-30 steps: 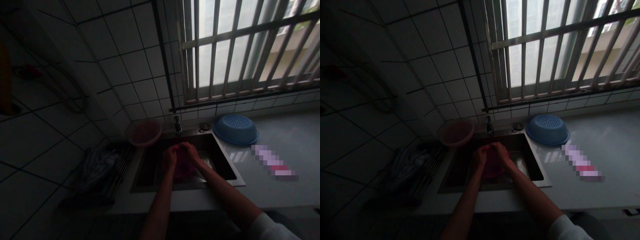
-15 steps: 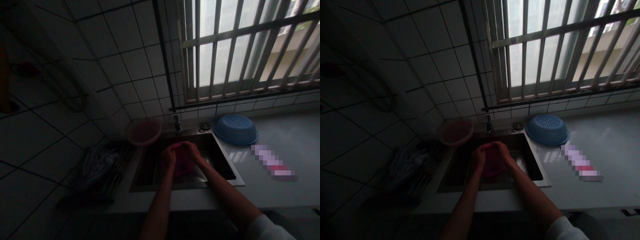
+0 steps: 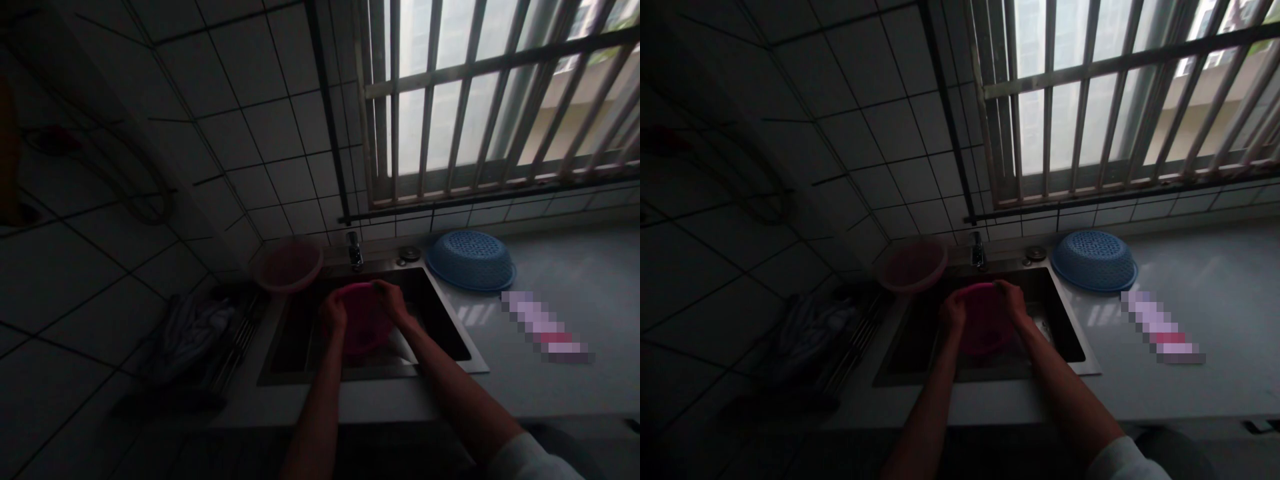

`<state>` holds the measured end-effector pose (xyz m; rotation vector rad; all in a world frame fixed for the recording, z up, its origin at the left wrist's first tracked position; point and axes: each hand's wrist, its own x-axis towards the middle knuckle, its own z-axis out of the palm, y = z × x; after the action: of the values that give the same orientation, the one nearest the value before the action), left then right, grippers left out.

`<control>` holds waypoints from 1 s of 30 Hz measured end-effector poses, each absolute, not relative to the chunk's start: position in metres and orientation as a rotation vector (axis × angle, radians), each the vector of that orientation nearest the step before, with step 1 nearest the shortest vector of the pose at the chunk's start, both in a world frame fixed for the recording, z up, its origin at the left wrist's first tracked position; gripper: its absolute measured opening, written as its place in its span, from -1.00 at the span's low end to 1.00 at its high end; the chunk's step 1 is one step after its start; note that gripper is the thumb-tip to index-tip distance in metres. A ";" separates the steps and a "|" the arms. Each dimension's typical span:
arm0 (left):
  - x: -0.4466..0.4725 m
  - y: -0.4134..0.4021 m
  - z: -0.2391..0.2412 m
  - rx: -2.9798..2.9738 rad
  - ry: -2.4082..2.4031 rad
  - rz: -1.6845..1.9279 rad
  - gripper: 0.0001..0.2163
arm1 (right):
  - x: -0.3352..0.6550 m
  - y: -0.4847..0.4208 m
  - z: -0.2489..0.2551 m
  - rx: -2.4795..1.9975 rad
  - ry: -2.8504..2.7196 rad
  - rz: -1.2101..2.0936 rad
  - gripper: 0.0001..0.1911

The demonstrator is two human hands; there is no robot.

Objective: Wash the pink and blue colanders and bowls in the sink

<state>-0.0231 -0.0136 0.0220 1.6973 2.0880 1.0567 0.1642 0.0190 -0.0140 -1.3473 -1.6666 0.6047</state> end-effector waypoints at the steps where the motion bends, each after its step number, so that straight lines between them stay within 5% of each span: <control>1: -0.024 -0.013 0.022 1.666 2.107 1.064 -0.66 | 0.167 0.019 -0.013 -1.376 -1.636 0.606 -0.56; 30: -0.020 -0.016 0.026 1.746 2.047 0.882 -0.68 | 0.156 0.013 -0.010 -1.368 -1.765 0.570 -0.57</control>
<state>-0.0195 -0.0159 0.0261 1.7464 2.0473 0.8816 0.1558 0.0134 -0.0104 -1.3679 -1.7649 0.5697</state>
